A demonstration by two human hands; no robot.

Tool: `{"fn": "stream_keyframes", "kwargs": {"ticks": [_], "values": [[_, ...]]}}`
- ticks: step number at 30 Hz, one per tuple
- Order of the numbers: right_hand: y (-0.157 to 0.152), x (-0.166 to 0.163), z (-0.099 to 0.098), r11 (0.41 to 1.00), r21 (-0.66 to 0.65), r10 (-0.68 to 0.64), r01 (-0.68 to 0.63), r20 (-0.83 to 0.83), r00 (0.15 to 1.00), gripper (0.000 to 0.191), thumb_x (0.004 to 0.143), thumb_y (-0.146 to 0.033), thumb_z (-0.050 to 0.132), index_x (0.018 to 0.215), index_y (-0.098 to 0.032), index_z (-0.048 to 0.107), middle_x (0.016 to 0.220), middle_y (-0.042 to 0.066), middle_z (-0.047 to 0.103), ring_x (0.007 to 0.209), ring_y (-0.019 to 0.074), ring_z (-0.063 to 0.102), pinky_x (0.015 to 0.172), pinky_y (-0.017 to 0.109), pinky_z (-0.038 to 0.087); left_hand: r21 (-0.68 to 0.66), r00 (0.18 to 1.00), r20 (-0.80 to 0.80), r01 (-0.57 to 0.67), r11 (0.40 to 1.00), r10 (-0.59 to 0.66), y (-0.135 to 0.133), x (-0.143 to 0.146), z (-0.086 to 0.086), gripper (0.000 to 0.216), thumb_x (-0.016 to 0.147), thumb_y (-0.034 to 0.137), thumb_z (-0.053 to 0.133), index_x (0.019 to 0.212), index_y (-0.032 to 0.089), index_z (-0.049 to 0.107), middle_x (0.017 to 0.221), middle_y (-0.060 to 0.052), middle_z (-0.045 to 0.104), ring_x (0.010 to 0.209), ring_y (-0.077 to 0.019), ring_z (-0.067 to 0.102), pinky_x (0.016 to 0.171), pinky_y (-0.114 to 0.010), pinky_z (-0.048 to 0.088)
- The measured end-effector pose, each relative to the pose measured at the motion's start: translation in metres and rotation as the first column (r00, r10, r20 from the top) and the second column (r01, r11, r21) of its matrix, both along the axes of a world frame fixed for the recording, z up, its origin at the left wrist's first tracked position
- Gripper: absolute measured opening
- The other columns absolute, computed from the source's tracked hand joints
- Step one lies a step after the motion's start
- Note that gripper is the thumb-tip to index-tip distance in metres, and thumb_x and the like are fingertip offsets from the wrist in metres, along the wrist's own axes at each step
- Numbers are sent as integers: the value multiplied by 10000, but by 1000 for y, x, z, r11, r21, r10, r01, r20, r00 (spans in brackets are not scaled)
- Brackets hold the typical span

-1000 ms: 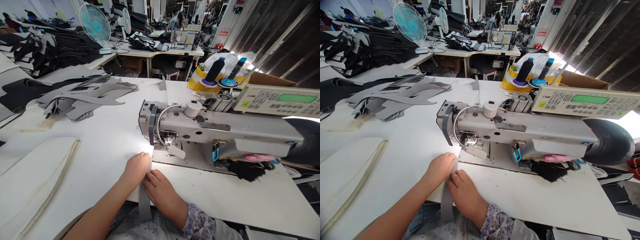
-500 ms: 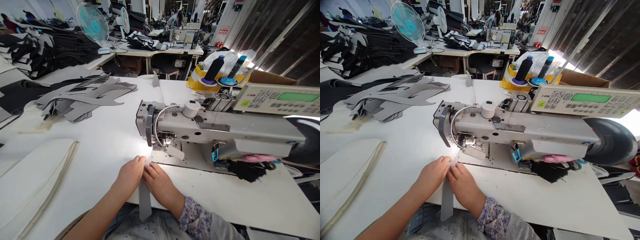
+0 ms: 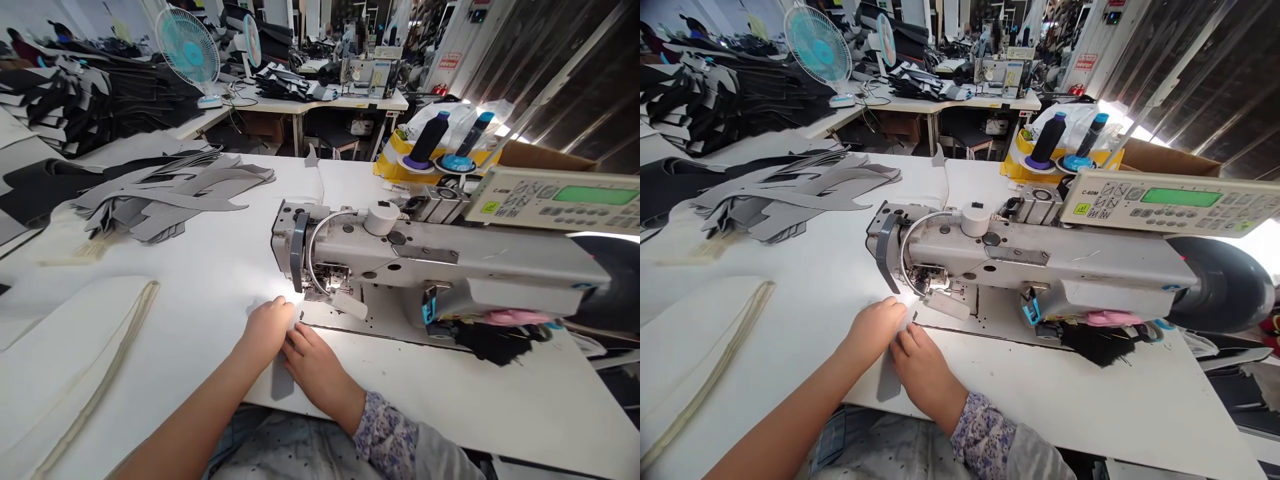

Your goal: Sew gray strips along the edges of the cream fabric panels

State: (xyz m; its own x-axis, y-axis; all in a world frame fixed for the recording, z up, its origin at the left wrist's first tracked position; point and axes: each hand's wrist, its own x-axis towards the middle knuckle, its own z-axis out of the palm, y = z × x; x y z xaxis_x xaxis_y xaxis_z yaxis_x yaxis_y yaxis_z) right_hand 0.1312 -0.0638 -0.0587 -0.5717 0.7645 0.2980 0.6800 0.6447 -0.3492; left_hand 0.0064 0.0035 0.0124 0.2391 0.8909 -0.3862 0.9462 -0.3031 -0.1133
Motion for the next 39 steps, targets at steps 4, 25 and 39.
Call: {"fn": "stream_keyframes", "kwargs": {"ticks": [4, 25, 39], "values": [[2, 0, 0, 999, 32, -3, 3, 5, 1000, 350, 872, -256, 676, 1186, -120, 601, 1221, 115, 606, 1198, 294, 501, 1049, 423, 433, 32, 1000, 17, -8, 999, 8, 1, 2, -1, 229, 824, 55, 412, 833, 169, 610, 906, -73, 608, 755, -186, 609, 576, -282, 376], [14, 3, -15, 997, 70, -44, 44, -7, 999, 277, 940, -211, 559, 1197, -119, 604, 1269, 122, 581, 1242, 275, 471, 1072, 413, 419, 358, 968, 183, 97, 929, -171, 9, -9, -27, 270, 841, 65, 460, 998, 193, 639, 929, -76, 626, 860, -220, 591, 729, -323, 445], [10, -1, -16, 995, 81, -56, 52, 47, 997, 255, 923, -232, 605, 1157, -133, 620, 1225, 126, 591, 1189, 279, 498, 1016, 415, 452, 392, 931, 128, 270, 879, -343, 12, -18, -43, 304, 833, 88, 503, 1086, 182, 643, 837, -63, 628, 846, -221, 568, 746, -337, 428]]}}
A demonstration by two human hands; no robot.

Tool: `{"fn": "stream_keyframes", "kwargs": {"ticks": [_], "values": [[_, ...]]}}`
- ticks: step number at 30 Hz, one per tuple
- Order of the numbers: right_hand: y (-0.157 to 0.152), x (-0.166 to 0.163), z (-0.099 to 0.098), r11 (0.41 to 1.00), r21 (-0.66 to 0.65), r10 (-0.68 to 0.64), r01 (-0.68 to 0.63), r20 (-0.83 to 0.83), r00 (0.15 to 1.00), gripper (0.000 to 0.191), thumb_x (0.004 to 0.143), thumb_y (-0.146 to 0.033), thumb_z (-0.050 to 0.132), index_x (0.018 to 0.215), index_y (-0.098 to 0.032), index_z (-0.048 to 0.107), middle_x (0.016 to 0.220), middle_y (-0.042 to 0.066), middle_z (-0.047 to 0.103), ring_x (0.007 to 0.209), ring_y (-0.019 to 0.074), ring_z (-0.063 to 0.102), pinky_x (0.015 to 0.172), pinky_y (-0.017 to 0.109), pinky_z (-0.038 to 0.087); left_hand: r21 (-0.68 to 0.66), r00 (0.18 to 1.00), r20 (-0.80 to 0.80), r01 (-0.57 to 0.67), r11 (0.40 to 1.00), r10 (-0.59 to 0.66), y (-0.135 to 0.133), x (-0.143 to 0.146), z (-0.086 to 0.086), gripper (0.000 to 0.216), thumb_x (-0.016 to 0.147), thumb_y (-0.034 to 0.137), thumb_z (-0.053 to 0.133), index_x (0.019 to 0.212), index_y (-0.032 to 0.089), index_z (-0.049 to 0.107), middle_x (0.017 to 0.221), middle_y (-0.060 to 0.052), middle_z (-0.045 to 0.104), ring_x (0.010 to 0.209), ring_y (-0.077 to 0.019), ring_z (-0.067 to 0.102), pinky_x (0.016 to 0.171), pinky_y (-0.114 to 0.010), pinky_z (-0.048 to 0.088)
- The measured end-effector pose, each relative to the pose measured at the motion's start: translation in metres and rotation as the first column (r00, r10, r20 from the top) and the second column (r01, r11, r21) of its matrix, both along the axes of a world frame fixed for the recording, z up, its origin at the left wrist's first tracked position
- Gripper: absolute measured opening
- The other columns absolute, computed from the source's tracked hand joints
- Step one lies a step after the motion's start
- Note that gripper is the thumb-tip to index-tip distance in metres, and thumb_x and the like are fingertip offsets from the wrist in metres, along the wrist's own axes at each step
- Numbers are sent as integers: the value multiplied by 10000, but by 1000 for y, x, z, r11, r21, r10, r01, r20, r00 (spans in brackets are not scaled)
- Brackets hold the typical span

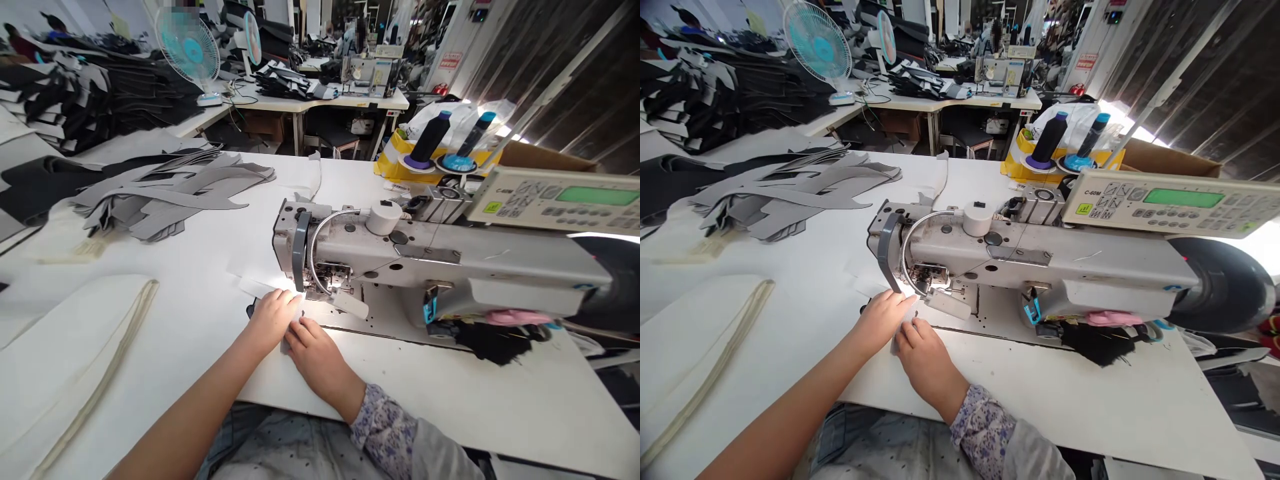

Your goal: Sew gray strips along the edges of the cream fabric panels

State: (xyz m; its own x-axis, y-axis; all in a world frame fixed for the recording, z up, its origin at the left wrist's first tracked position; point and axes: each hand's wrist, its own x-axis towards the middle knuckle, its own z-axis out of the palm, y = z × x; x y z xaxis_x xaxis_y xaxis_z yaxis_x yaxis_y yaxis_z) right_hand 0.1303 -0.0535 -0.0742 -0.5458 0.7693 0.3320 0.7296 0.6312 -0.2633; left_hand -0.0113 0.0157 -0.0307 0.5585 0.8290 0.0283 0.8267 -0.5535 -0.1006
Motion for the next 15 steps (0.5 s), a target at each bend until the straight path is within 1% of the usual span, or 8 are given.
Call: {"fn": "stream_keyframes", "kwargs": {"ticks": [2, 7, 11, 13, 15], "values": [[3, 0, 1, 1000, 0, -1, 1, -18, 1000, 261, 925, -203, 592, 1174, -125, 612, 1205, 134, 597, 1174, 272, 508, 1010, 411, 453, 14, 1000, 16, -14, 1000, 14, 0, 3, -2, 290, 834, 91, 501, 1069, 181, 645, 852, -66, 627, 847, -221, 568, 742, -337, 431], [11, 0, 1, 1000, -11, -17, 16, -85, 996, 278, 924, -184, 579, 1196, -124, 598, 1180, 128, 599, 1141, 270, 515, 986, 409, 475, 10, 995, 57, -78, 997, 78, 3, 8, -5, 209, 799, 67, 514, 880, 196, 657, 817, -57, 618, 815, -218, 563, 702, -331, 432], [17, 1, 0, 998, -56, -31, 26, -88, 996, 280, 876, -183, 649, 1142, -103, 613, 1076, 121, 618, 1047, 254, 550, 936, 378, 507, 5, 993, 83, -86, 996, 85, 5, 9, -7, 226, 777, 44, 516, 864, 199, 655, 846, -49, 642, 799, -206, 568, 718, -320, 440], [19, 1, -1, 999, -40, -9, 6, -67, 998, 261, 874, -180, 651, 1121, -105, 616, 1078, 121, 622, 1060, 257, 548, 968, 389, 491, 8, 992, 85, -94, 996, 93, 7, 10, -7, 233, 776, 33, 502, 846, 195, 653, 846, -52, 646, 799, -203, 576, 723, -313, 445], [21, 2, -2, 1000, -13, 7, -8, -50, 999, 250, 879, -168, 638, 1121, -108, 613, 1119, 128, 622, 1116, 263, 533, 1023, 404, 454, 6, 992, 87, -95, 995, 94, 10, 10, -6, 236, 780, 27, 484, 825, 190, 649, 828, -58, 642, 803, -202, 586, 723, -307, 451]]}}
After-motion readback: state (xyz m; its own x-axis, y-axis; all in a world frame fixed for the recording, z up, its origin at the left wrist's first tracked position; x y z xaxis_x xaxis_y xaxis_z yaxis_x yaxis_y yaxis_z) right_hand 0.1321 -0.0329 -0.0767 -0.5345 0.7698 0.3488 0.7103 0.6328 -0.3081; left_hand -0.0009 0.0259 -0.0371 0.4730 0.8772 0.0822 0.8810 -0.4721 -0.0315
